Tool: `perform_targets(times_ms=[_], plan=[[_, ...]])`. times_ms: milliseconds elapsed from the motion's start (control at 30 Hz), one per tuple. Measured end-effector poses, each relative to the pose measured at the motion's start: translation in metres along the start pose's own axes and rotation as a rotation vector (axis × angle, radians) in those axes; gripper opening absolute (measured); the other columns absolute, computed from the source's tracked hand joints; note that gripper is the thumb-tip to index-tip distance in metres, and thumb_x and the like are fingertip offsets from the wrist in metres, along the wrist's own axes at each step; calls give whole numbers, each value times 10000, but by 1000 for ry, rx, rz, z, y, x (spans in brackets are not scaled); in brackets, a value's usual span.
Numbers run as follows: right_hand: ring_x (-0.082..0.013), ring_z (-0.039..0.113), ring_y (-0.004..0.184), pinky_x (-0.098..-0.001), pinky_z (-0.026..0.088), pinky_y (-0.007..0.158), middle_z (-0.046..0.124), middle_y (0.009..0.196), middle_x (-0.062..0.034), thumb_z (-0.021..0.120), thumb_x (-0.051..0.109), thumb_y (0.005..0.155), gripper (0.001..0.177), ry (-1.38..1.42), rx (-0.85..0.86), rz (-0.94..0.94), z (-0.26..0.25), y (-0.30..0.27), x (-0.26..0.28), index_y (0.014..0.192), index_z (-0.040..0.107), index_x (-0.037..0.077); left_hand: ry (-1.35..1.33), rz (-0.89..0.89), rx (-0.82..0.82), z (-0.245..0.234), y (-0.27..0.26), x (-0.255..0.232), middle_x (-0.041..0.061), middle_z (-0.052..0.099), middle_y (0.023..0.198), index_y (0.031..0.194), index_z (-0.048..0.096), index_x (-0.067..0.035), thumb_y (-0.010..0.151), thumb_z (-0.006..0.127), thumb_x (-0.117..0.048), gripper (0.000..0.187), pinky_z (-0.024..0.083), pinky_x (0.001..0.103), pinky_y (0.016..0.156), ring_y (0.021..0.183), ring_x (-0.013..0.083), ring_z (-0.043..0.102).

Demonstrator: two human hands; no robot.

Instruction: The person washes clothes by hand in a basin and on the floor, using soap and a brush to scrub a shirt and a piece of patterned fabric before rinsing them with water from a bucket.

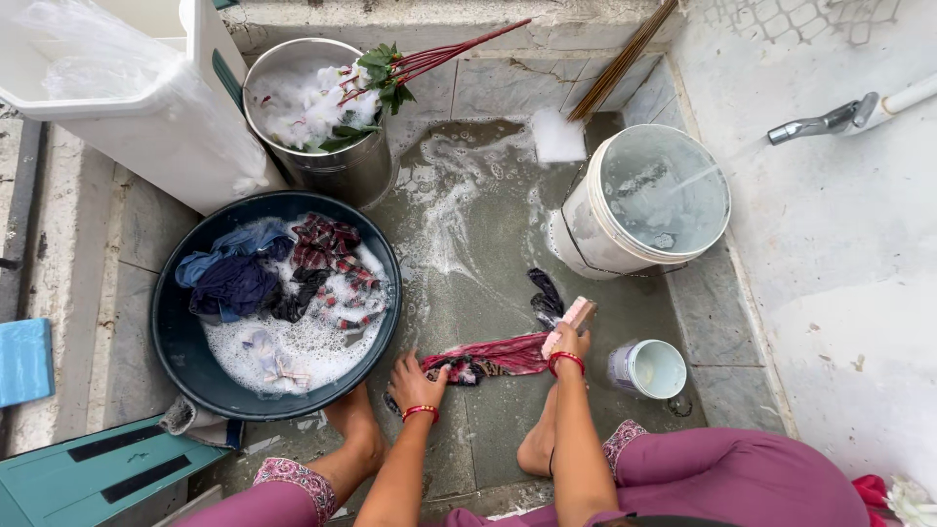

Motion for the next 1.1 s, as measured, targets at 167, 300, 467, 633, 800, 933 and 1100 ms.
perform_targets(times_ms=[167, 300, 467, 633, 800, 933, 1100], plan=[[-182, 603, 671, -321, 523, 606, 560, 822, -29, 654, 75, 707, 232, 625, 39, -45, -34, 24, 35, 926, 584, 47, -91, -261, 329, 25, 8, 3, 174, 730, 1176, 1315, 609, -210, 818, 736, -412, 551, 545, 485, 965, 1116, 374, 690], [-194, 546, 547, -321, 458, 512, 517, 693, -15, 633, 146, 748, 137, 836, 185, 53, -60, 64, 84, 777, 501, 119, 10, 5, 180, 12, 76, -57, 180, 756, 1039, 1026, 768, -201, 866, 654, -219, 197, 570, 499, 883, 1000, 386, 723], [-207, 502, 516, -348, 446, 507, 481, 655, -24, 634, 150, 754, 186, 1113, 290, -288, -123, 91, 194, 712, 454, 134, 18, 370, 1, -87, 196, -194, 153, 755, 1020, 945, 793, -215, 863, 710, -239, 119, 564, 502, 826, 954, 375, 718], [-241, 583, 680, -371, 511, 665, 533, 773, -51, 634, 96, 770, 134, 1122, 327, -397, -176, 15, 274, 829, 513, 86, -180, 683, -232, -192, 231, -303, 129, 677, 1006, 838, 745, -165, 805, 728, -141, 44, 544, 502, 780, 889, 391, 681], [-187, 695, 755, -342, 590, 638, 688, 976, -71, 555, 79, 681, 581, 466, 632, -191, -153, -100, 254, 1259, 560, 15, -377, 790, -409, -227, 256, -285, 91, 654, 1051, 902, 699, -120, 772, 728, -14, 170, 543, 451, 792, 938, 351, 676], [-213, 693, 619, -325, 583, 566, 697, 1111, -182, 597, 66, 664, 859, -26, 1281, 160, -48, -149, 164, 1492, 373, 118, -531, 431, -409, -189, 277, -192, 70, 651, 1130, 1095, 661, -94, 762, 649, 63, 368, 554, 388, 816, 983, 242, 715], [-270, 742, 675, -377, 614, 617, 674, 1082, -138, 615, 68, 788, 634, -222, 1319, 464, 61, -163, 9, 1391, 434, -9, -897, -151, -277, -108, 248, -28, 70, 772, 906, 976, 731, -52, 910, 714, -215, 177, 572, 281, 723, 768, 151, 722]])
Point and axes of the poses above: each hand's wrist, its own y-axis towards the middle knuckle, its own z-axis out of the palm, x = y × z, the point moved 4 cm from there along y, towards the middle knuckle
